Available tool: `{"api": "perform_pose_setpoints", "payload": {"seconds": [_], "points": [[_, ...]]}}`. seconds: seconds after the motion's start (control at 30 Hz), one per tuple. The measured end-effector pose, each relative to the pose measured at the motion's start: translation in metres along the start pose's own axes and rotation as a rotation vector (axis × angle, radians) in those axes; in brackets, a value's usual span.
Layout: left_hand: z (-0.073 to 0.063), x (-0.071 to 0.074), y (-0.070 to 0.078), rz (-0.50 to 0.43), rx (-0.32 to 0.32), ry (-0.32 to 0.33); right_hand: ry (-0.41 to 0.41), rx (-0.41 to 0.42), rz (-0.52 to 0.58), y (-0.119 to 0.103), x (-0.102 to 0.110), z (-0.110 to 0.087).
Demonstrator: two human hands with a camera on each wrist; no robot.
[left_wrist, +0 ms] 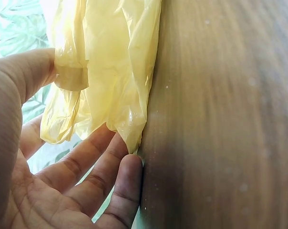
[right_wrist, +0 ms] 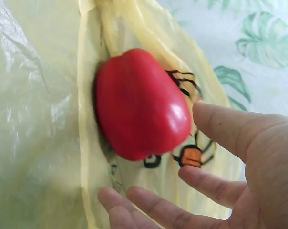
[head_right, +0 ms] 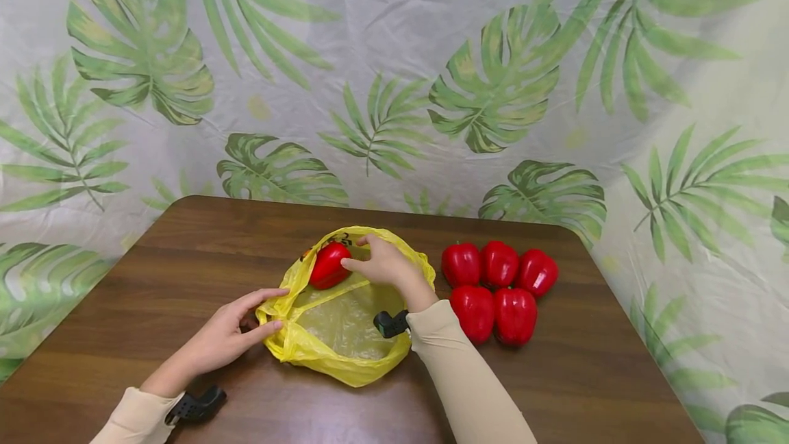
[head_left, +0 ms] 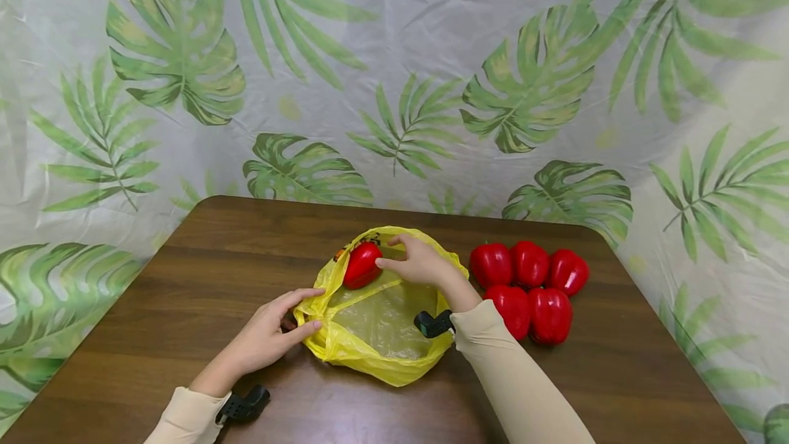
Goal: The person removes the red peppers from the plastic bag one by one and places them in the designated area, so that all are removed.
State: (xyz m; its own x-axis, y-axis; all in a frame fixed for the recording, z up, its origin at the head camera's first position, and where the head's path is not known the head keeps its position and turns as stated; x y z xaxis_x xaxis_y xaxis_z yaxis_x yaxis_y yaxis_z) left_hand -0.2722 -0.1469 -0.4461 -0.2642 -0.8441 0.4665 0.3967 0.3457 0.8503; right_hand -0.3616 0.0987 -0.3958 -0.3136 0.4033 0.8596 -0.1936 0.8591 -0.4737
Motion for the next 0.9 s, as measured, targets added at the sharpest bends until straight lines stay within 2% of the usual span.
{"api": "perform_pose_setpoints", "payload": {"seconds": [0.37,0.67,0.9], "points": [[0.000,0.000,-0.001,0.005,-0.012,0.004,0.020,-0.036,-0.007,-0.010,-0.013,0.015],[0.000,0.000,0.001,0.010,-0.005,0.005,0.022,-0.063,0.109,-0.012,-0.024,0.020],[-0.001,0.000,0.001,0.019,-0.012,0.010,0.045,-0.103,0.129,-0.011,-0.028,0.022]]}}
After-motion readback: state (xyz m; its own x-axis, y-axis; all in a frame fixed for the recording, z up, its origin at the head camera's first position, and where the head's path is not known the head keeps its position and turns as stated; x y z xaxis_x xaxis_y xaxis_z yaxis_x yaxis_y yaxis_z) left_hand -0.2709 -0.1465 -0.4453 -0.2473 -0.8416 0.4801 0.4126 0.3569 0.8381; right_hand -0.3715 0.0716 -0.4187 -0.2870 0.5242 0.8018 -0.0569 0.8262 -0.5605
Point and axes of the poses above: each hand's wrist, its own z-axis towards the middle knuckle, its own x-axis out of the back of the hand, y = z × x, the point moved 8 cm from there along z, towards the middle knuckle, and after that the axes turned 12 degrees about -z, right-handed, at the moved point
